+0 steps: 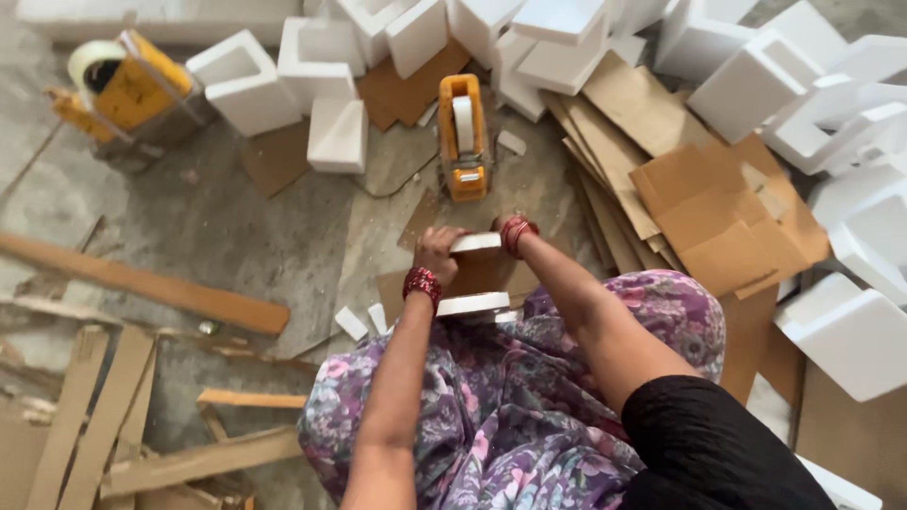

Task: The person sits on the floor and assembles small cardboard boxes by inserting white foam inserts into the box base and then folding the flaps to close the box. The person repeats this process with multiple boxes.

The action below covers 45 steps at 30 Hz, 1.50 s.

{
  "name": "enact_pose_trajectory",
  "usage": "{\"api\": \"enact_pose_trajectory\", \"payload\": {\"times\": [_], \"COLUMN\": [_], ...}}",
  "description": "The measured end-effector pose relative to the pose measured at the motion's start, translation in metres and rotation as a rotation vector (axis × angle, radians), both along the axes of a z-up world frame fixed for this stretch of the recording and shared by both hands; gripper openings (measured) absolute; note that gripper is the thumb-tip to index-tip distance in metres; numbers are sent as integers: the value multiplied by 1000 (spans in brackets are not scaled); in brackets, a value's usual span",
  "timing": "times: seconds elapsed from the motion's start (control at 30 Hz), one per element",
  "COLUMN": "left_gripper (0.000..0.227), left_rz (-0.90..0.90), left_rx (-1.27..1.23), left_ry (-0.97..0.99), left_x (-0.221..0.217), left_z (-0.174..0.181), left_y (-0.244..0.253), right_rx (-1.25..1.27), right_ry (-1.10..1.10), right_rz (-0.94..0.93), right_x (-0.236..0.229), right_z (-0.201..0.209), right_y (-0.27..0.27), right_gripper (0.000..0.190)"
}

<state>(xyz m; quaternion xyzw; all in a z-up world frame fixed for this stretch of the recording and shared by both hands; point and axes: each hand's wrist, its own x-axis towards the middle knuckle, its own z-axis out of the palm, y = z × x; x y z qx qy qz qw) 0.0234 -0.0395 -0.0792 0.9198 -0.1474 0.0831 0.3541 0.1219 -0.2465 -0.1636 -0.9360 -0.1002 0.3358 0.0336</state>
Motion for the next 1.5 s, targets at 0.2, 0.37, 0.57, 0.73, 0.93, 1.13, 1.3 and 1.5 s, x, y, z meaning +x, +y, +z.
{"api": "enact_pose_trajectory", "payload": {"times": [0.2, 0.37, 0.57, 0.73, 0.93, 1.13, 1.3, 1.5], "left_gripper": [58, 49, 52, 43, 51, 57, 49, 49], "left_rz": [-66, -43, 159, 117, 47, 42, 80, 102], "left_rx": [-32, -174, -387, -655, -606, -502, -607, -620], "left_ry": [-96, 28, 229, 216, 225, 361, 355, 423], "left_x": [10, 10, -11, 8, 28, 34, 35, 26], "left_z": [-19, -27, -21, -35, -54, -50, -48, -33], "left_y": [9, 20, 35, 3, -31, -20, -25, -24], "right_rx": [627, 512, 390, 365, 624, 685, 624, 809], "right_ry": [-523, -716, -762, -759, -296, -303, -56, 316], "right_rz": [87, 345, 337, 124, -478, -668, -664, -650], "right_x": [-17, -61, -89, -9, 88, 72, -42, -84], "right_z": [51, 69, 82, 103, 95, 86, 80, 73], "right_y": [-17, -9, 7, -14, 5, 22, -12, -28], "right_gripper": [47, 63, 85, 44, 43, 38, 32, 31]}}
